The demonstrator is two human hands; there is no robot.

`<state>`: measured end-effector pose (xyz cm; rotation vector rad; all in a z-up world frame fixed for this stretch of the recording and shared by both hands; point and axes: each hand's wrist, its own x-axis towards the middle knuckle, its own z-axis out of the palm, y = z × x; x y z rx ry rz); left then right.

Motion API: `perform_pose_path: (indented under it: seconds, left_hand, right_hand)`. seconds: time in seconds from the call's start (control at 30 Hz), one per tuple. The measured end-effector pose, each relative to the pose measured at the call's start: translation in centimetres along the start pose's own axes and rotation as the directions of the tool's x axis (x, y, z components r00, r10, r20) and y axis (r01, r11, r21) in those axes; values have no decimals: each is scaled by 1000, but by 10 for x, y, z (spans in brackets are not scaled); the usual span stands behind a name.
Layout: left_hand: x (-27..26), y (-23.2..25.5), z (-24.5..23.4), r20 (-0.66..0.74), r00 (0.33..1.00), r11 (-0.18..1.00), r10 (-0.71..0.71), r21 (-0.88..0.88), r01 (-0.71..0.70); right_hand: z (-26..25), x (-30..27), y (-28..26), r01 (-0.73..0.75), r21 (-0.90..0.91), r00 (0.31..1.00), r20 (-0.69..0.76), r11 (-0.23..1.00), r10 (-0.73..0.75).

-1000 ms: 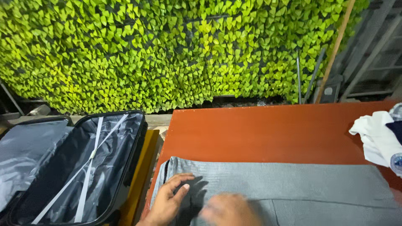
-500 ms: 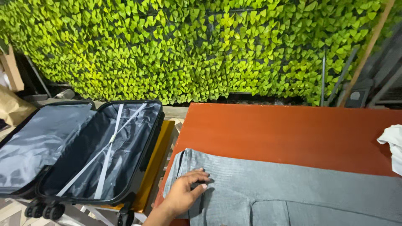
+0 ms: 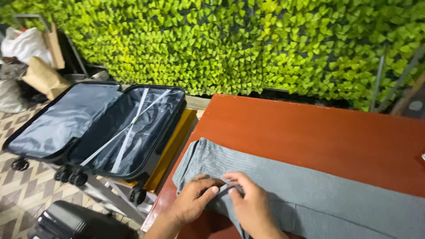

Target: The person folds a gray polo shirt on a table, buttoning it and smoothing the fabric before rolling it into a compact bundle. They place the folded shirt into an open suitcase and then begin folding a white t-shirt.

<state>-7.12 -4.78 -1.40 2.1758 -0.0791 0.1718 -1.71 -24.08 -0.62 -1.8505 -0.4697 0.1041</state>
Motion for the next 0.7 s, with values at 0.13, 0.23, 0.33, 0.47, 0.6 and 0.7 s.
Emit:
perform_pose_path:
  seconds: [0.13,0.23,0.33,0.47,0.6,0.7]
  left_hand:
    - [8,-14,-9,-35,999,995,11,102,-8]
    - [26,-23,-20,11,999,962,43,268,-44]
    - [44,-20,-25,7,987,891,163,428,-150]
    - [78,-4,-27,-30,999,936,-27,351,36]
    - [107,3,-26,24,974,955,-225,203,216]
    - [126,-11,-32,61,997,913,-52,408,23]
  right_hand:
    - [-15,7,4,-161,104,974,-146,982,175]
    - [-35,18,14,-180,121,934,-291,976,209]
    - [-56,31,23,-240,87,892,-373,967,255]
    - [-77,43,33,-342,-53,844,-456,938,282]
    - [-91,58,53,-407,-38,790,-517,913,331]
    - [-99,63,72,-455,-119,784,-524,883,333]
